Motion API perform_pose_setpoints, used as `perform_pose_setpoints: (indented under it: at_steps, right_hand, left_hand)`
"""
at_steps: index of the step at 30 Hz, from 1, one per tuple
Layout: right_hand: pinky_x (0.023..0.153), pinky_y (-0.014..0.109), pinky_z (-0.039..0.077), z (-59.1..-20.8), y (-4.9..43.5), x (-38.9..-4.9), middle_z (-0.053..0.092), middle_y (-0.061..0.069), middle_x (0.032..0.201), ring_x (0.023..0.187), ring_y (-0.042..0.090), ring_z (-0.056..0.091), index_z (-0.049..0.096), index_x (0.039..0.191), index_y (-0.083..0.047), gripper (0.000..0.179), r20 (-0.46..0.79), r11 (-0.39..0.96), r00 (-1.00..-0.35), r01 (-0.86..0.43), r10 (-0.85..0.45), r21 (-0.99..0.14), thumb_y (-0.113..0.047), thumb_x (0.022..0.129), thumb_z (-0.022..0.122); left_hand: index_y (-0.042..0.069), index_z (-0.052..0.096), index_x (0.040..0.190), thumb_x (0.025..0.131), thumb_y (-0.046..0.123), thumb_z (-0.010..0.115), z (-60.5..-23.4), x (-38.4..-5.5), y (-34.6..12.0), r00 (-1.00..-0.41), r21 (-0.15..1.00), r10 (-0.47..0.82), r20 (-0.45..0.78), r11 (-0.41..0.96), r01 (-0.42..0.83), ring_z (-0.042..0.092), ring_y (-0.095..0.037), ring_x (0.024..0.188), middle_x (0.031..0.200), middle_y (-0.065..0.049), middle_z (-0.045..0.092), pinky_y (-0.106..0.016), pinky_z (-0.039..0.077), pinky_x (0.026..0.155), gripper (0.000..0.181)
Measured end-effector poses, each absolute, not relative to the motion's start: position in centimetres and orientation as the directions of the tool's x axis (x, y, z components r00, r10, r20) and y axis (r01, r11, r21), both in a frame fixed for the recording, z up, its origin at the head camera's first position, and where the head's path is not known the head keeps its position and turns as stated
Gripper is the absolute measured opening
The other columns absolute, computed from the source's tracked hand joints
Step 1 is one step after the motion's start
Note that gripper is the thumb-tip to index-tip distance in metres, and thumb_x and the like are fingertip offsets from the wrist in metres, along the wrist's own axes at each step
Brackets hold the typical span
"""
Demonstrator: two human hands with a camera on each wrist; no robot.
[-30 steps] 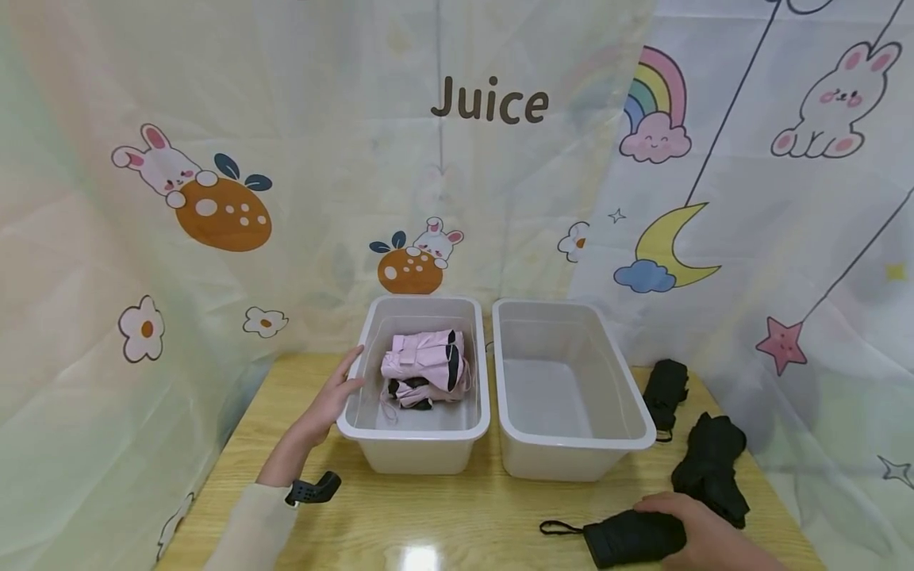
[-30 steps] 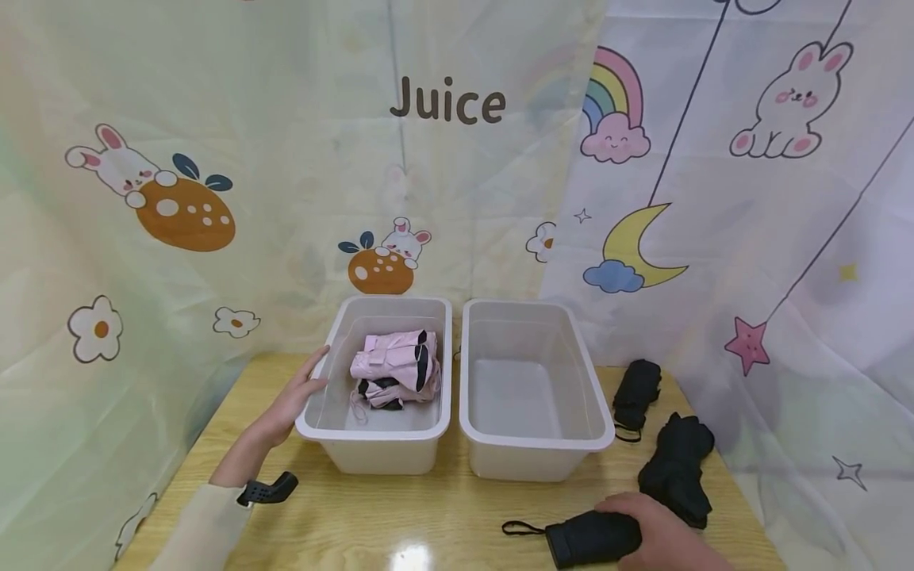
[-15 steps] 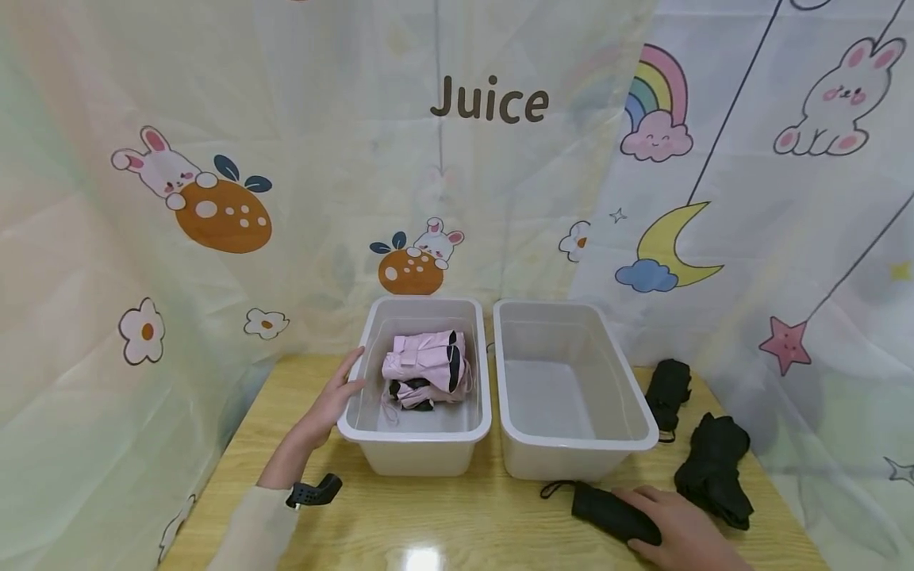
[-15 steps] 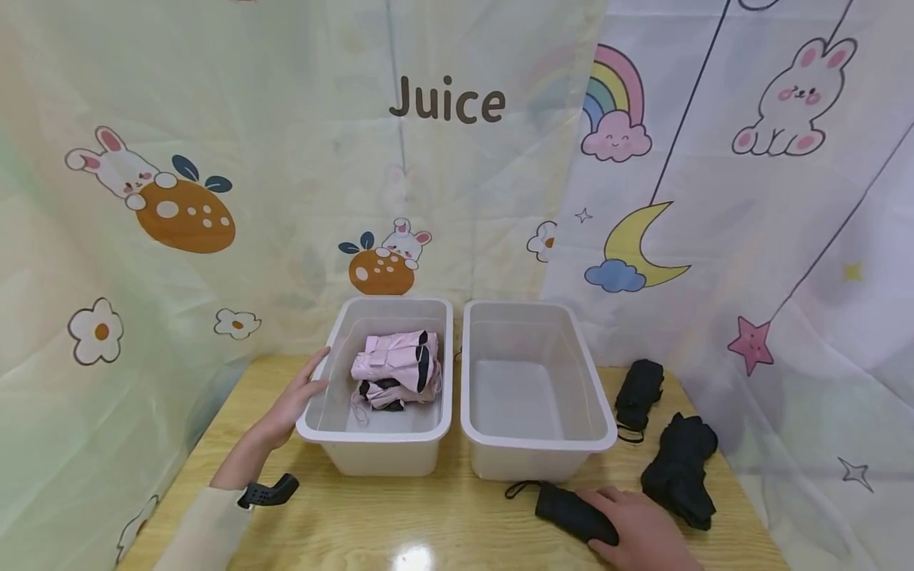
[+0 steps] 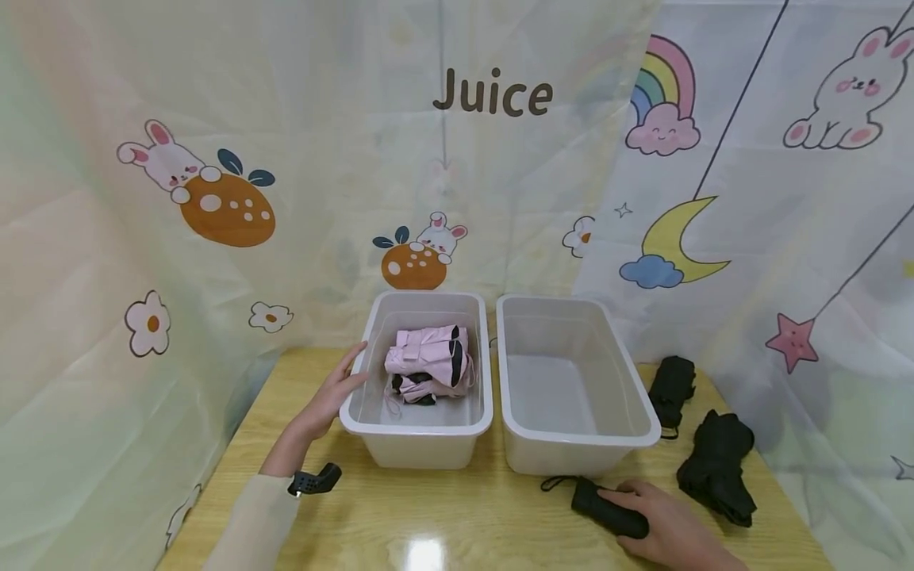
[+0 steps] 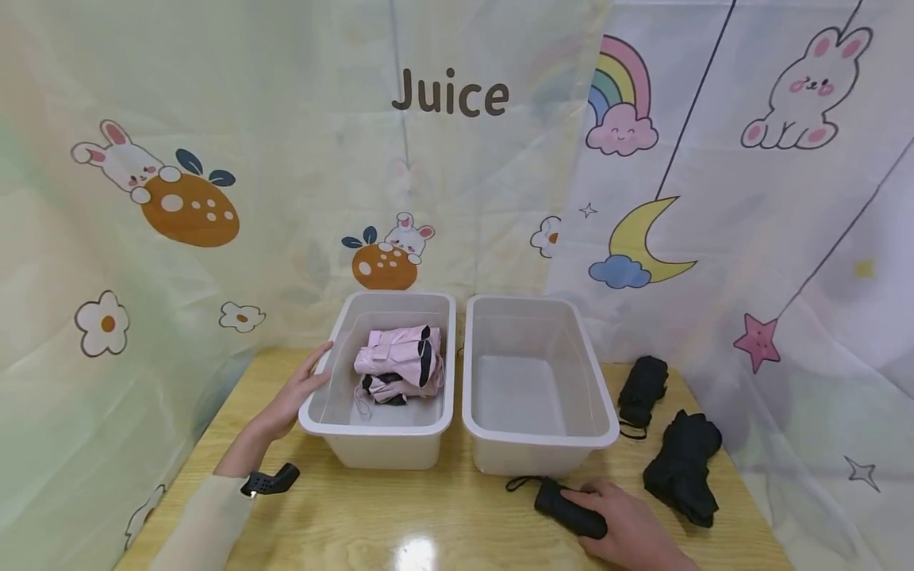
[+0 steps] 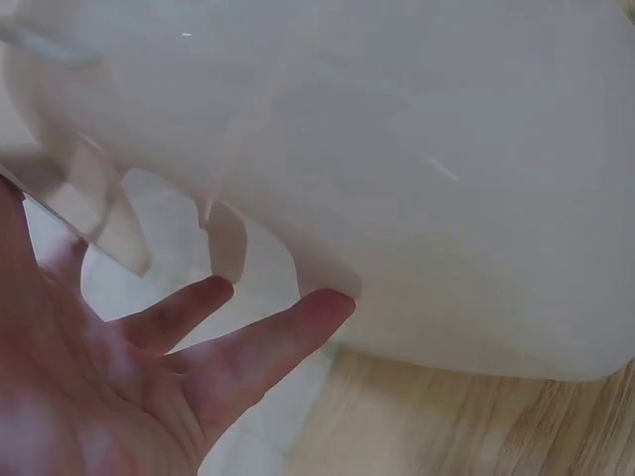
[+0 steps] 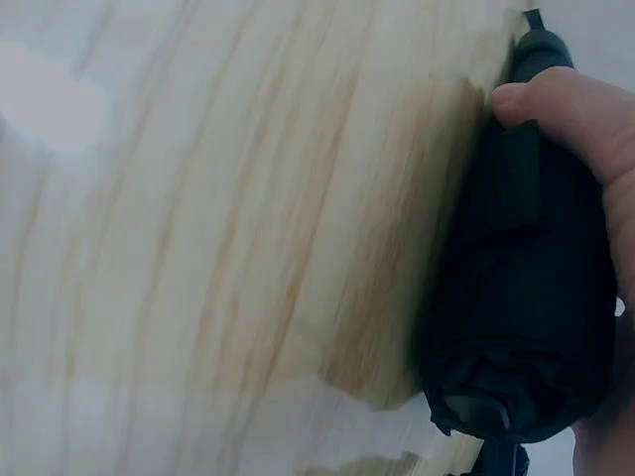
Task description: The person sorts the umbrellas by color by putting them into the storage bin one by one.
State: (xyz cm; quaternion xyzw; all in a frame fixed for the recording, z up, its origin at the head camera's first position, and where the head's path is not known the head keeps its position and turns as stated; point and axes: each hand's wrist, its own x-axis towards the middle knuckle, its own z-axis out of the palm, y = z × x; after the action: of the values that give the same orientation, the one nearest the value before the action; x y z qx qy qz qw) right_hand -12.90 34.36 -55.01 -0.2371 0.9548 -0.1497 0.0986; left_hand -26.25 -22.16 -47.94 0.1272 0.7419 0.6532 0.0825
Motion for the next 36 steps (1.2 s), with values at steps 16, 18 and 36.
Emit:
perform_pose_setpoints:
  at_steps: [16, 18, 36]
  right_hand:
    - [0.066, 0.026, 0.048, -44.8, 31.0, -9.9, 0.056, -0.013, 0.109, 0.084, 0.004, 0.052, 0.061, 0.125, -0.043, 0.05, -0.087, 0.773, -0.842, -0.442, -0.533, -0.455, -0.048, 0.078, 0.077]
    - [0.066, 0.025, 0.049, -42.9, 30.7, -9.4, 0.056, -0.015, 0.111, 0.086, 0.003, 0.053, 0.061, 0.125, -0.043, 0.053, -0.006, 0.749, -0.831, -0.498, -0.556, -0.438, -0.045, 0.076, 0.08]
    - [0.064, 0.03, 0.047, -33.0, 29.3, -18.4, 0.058, -0.001, 0.112, 0.083, 0.011, 0.053, 0.064, 0.129, -0.025, 0.059, 0.313, 0.713, -0.739, -0.667, -0.597, -0.215, -0.018, 0.074, 0.084]
  left_hand:
    - [0.022, 0.013, 0.157, 0.105, 0.023, 0.042, -47.8, -26.2, -22.2, -0.961, 0.99, 0.272, 0.045, 0.119, 0.08, 0.038, -0.054, 0.124, 0.153, -0.028, 0.02, -0.058, 0.045, 0.09, 0.06]
    - [0.022, 0.012, 0.157, 0.105, 0.022, 0.042, -47.8, -26.2, -22.1, -0.962, 0.991, 0.27, 0.045, 0.112, 0.078, 0.038, -0.054, 0.125, 0.153, -0.029, 0.019, -0.059, 0.045, 0.09, 0.06]
    - [0.022, 0.014, 0.157, 0.104, 0.026, 0.044, -48.1, -26.1, -22.1, -0.965, 0.986, 0.257, 0.054, 0.141, 0.093, 0.04, -0.054, 0.124, 0.152, -0.029, 0.022, -0.055, 0.048, 0.087, 0.061]
